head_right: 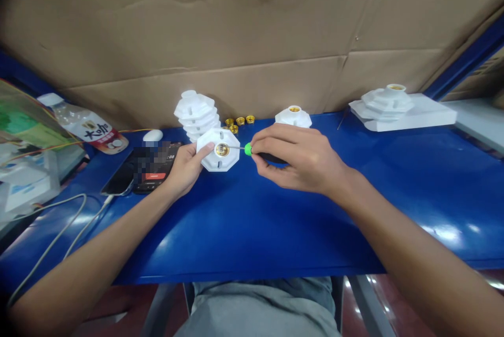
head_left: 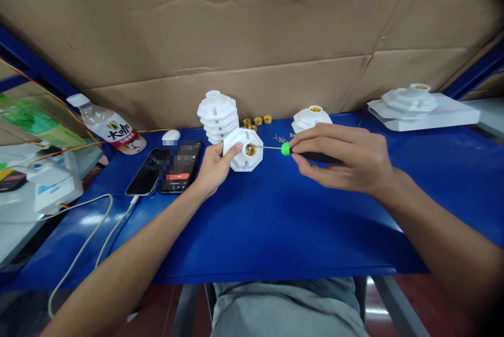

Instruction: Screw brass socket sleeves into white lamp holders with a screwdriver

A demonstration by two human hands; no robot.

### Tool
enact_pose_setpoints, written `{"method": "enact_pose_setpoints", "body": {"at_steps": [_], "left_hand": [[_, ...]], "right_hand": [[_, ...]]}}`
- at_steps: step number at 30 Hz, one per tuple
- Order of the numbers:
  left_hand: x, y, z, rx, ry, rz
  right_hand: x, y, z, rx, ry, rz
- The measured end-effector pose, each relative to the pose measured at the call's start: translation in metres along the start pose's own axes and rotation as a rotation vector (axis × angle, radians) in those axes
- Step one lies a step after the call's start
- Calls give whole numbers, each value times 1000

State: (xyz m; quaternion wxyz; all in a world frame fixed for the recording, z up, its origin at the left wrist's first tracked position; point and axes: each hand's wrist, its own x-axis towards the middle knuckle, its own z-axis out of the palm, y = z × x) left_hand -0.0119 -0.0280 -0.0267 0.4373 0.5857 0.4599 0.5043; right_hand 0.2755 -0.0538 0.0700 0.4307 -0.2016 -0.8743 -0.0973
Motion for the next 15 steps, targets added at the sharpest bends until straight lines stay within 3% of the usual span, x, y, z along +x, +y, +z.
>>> {"method": "enact_pose_setpoints", "body": {"at_steps": [6,11,15], "left_hand": [[-1,1,4,-108,74,-68],[0,-5,3,-101,60,-77],[2,-11,1,-130,56,-60]], "right_hand": [[21,-8,-12,-40,-279,24],[33,-13,-6,-275,-249,88],[31,-16,-2,-181,-291,67]]}}
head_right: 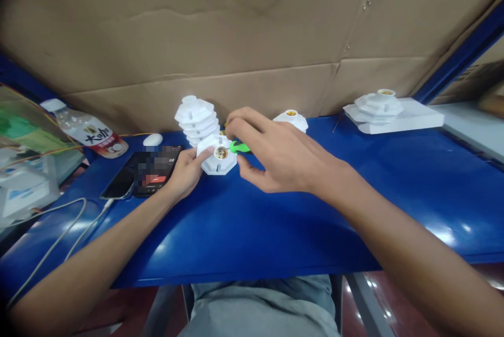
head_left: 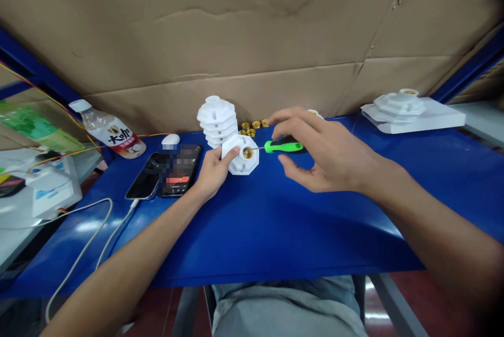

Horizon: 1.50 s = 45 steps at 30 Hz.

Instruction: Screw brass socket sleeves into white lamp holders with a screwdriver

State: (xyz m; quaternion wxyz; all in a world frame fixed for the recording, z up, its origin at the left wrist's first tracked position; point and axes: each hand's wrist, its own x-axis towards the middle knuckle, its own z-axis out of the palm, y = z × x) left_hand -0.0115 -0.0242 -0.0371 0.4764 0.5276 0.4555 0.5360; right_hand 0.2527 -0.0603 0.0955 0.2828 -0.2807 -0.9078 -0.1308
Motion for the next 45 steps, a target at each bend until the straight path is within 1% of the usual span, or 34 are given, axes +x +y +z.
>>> {"method": "enact_pose_setpoints", "body": {"at_steps": [2,4,6,8,10,13,15,18,19,23,24,28,29,32,34,37,38,42,45], "left_hand": [[0,-1,-1,-2,-1,7],[0,-1,-1,7,-5,7],[0,-1,-1,13,-12,5],[0,0,-1,13,-14,6],[0,-1,-1,11,-15,8],[0,-1,-1,15,-8,5],[0,-1,-1,20,-6,-5],[0,0,0,15,-13,-13],[0,0,0,13,-12,-13],[0,0,-1,18,0,-7],[0,0,-1,19,-1,-5],[0,0,-1,15,-19,4],[0,0,-1,19,-21,7],[0,0,-1,34,-16,12],[0,0,-1,39,-15,11],[0,0,0,36,-18,12],[0,0,0,33,-19,14],[0,1,-1,42,-16,9],[0,1,-1,57,-7,-2]], "right_hand": [[-2,0,2,-23,19,31],[-4,-1,3,-142,76,92],[-5,-2,3,-183,103,102],[-4,-3,3,-95,73,70],[-4,-4,3,-34,53,69],[-5,-5,5,-163,110,153],[-6,-5,5,-190,128,155],[-7,-4,4,-49,80,96],[-7,-4,4,-35,72,93],[-7,-4,5,-212,116,135],[-8,-5,5,-222,124,128],[-7,-6,6,-37,91,71],[-7,-6,6,-29,94,77],[-8,-6,6,-110,132,130],[-9,-4,4,-61,110,143],[-10,-1,2,97,52,157],[-10,0,2,106,46,176],[-8,1,2,11,65,277],[-7,1,1,103,52,256]]}}
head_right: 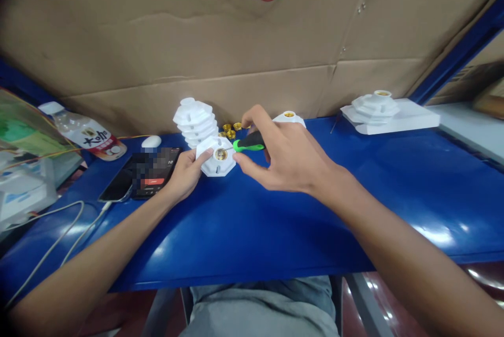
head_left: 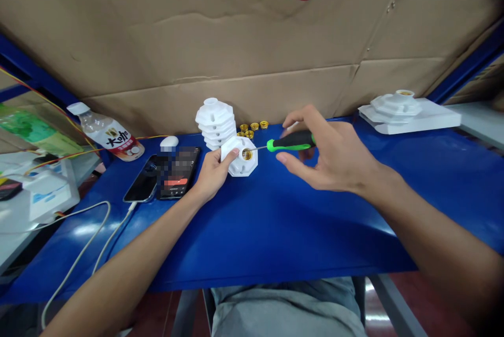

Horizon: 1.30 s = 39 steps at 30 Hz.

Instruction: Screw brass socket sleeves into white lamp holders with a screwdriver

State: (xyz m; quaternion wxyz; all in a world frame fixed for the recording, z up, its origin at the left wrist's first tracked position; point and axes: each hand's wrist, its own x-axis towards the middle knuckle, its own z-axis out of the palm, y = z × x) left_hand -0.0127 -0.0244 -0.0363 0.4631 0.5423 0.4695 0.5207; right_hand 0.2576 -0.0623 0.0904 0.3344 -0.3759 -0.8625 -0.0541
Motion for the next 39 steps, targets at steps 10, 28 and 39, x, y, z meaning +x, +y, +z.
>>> {"method": "enact_pose_setpoints", "body": {"at_steps": [10,28,39], "left_hand": [[0,-2,-1,13,0,20],[-2,7,-1,148,-41,70],[1,4,-3,13,-58,51]], "right_hand": [[-3,0,5,-38,9,-58],[-4,-3,7,-24,89,-72],[-1,-3,4,31,0,-95]]}}
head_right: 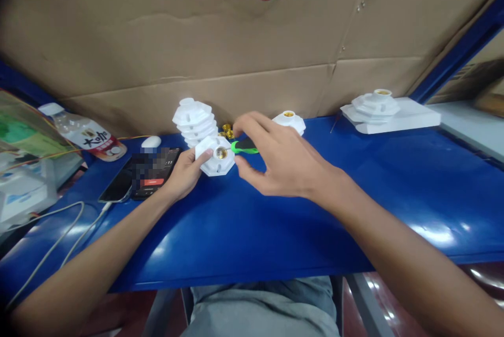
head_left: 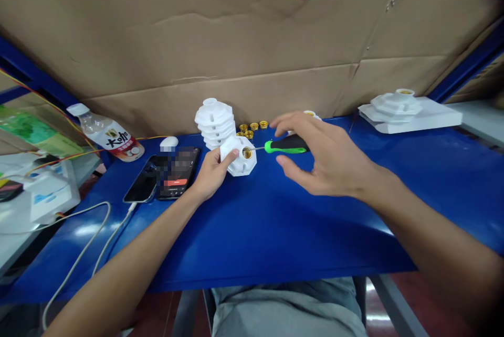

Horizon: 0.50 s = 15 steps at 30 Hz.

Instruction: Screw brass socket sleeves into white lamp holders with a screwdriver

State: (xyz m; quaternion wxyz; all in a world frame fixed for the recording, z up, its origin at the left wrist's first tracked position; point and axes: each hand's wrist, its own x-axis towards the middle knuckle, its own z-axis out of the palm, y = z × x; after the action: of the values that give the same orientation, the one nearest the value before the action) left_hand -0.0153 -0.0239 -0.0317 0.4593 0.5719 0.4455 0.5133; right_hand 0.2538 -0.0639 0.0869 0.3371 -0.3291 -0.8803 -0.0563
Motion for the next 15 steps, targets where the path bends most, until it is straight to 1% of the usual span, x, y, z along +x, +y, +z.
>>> {"method": "enact_pose_setpoints", "body": {"at_steps": [2,4,6,7,8,12,13,15], "left_hand": [[0,0,0,-12,-13,1],[0,1,-1,-13,-37,4],[-1,1,-1,-12,-66,0],[-1,1,-1,-12,-77,-1],[-2,1,-1,-15,-82,-2],[-2,0,-1,-21,-77,9],[-1,-1,-1,-22,-77,7],[-1,-1,-1,-30,-81,6]], "right_hand": [[0,-1,0,47,-18,-39],[0,-2,1,-37,13,2],[0,-3,1,-148,72,61],[0,-4,0,-167,91,70],[0,-3,-1,-148,90,60],[0,0,-5,26,-17,-58],[-1,1,-5,22,-22,-73],[-2,2,-2,-67,3,-64]]}}
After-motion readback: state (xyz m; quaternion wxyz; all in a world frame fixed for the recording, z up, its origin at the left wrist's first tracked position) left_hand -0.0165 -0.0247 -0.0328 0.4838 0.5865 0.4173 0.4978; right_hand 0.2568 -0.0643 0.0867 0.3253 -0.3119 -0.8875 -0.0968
